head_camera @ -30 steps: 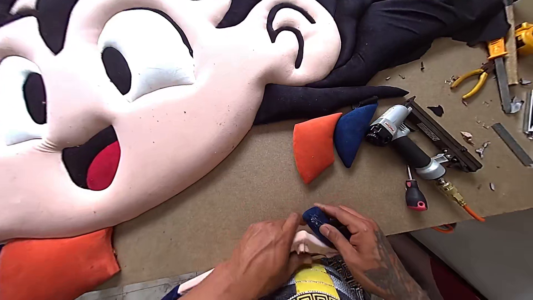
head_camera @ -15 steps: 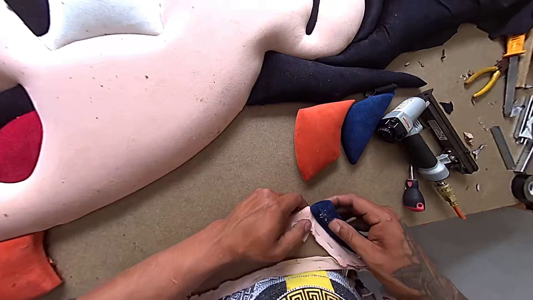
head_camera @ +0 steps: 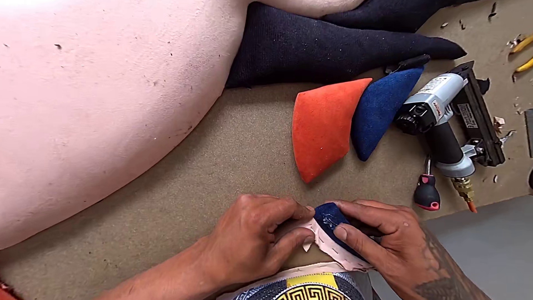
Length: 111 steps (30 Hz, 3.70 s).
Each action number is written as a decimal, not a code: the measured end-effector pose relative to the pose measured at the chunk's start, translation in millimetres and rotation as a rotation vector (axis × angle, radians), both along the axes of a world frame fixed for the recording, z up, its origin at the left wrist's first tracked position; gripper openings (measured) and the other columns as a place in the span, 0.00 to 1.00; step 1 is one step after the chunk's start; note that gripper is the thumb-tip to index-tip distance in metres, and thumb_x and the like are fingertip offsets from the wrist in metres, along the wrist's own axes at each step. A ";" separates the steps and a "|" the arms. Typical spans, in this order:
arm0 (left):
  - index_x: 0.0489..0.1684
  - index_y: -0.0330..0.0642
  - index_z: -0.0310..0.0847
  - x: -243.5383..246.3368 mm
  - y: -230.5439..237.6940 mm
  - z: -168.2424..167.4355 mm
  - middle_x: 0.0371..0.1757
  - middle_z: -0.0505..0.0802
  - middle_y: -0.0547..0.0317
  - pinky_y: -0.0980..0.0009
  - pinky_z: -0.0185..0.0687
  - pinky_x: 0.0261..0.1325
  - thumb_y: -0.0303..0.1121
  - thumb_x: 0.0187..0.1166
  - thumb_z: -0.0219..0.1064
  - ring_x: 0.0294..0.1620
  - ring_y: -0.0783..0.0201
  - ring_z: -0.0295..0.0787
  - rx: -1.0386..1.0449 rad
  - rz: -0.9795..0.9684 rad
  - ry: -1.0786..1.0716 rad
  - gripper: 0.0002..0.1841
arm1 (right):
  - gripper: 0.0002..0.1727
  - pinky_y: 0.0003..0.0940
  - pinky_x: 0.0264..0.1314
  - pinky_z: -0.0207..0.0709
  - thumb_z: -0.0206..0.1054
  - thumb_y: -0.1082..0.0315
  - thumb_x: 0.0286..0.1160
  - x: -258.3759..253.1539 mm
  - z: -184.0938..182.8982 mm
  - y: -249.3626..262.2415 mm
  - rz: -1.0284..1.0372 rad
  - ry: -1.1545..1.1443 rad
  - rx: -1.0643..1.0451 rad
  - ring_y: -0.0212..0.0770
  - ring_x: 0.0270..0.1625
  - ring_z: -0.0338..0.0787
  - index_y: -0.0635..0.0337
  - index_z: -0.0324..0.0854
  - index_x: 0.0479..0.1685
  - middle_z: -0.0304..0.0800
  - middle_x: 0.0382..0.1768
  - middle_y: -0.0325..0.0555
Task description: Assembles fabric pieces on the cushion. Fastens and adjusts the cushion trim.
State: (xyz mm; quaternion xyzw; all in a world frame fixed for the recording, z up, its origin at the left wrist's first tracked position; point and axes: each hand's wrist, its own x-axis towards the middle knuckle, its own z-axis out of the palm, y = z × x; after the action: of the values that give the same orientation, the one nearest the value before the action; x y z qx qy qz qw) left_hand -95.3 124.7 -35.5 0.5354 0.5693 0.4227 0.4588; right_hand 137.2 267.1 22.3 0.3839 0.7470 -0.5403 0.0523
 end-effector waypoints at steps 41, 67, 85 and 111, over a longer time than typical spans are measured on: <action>0.48 0.51 0.89 2.9 5.0 4.6 0.38 0.95 0.78 0.82 0.91 0.37 0.53 0.74 0.76 0.35 0.85 0.91 -0.144 0.032 -0.105 0.18 | 0.17 0.24 0.46 0.90 0.66 0.53 0.83 -9.7 9.3 -9.8 0.010 -0.025 0.069 0.24 0.44 0.93 0.50 0.93 0.59 0.97 0.44 0.32; 0.41 0.52 0.91 3.0 5.2 1.6 0.32 0.93 0.77 0.82 0.87 0.32 0.51 0.74 0.76 0.31 0.84 0.88 -0.087 0.040 -0.086 0.14 | 0.17 0.23 0.44 0.90 0.67 0.53 0.82 -11.6 10.1 -12.0 -0.008 -0.057 0.084 0.23 0.43 0.93 0.51 0.93 0.58 0.96 0.42 0.31; 0.61 0.59 0.92 6.8 32.4 3.3 0.34 0.88 0.76 0.83 0.80 0.37 0.48 0.90 0.59 0.35 0.83 0.83 0.016 -0.114 -0.150 0.16 | 0.16 0.23 0.38 0.89 0.65 0.46 0.80 -15.4 20.8 -9.4 0.028 -0.166 0.075 0.20 0.37 0.92 0.43 0.95 0.42 0.95 0.34 0.23; 0.53 0.59 0.93 7.5 34.1 5.9 0.34 0.89 0.79 0.83 0.79 0.36 0.45 0.91 0.56 0.35 0.84 0.83 0.005 -0.143 -0.057 0.15 | 0.25 0.29 0.40 0.89 0.57 0.40 0.86 4.3 37.8 -18.5 0.159 -0.264 0.168 0.22 0.39 0.93 0.41 0.91 0.66 0.98 0.40 0.27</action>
State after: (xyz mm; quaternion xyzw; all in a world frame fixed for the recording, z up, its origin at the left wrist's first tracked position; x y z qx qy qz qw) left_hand -87.8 158.8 -29.7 0.5636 0.5152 0.4055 0.5024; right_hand 141.5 248.6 60.0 0.3943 0.8041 -0.4151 0.1601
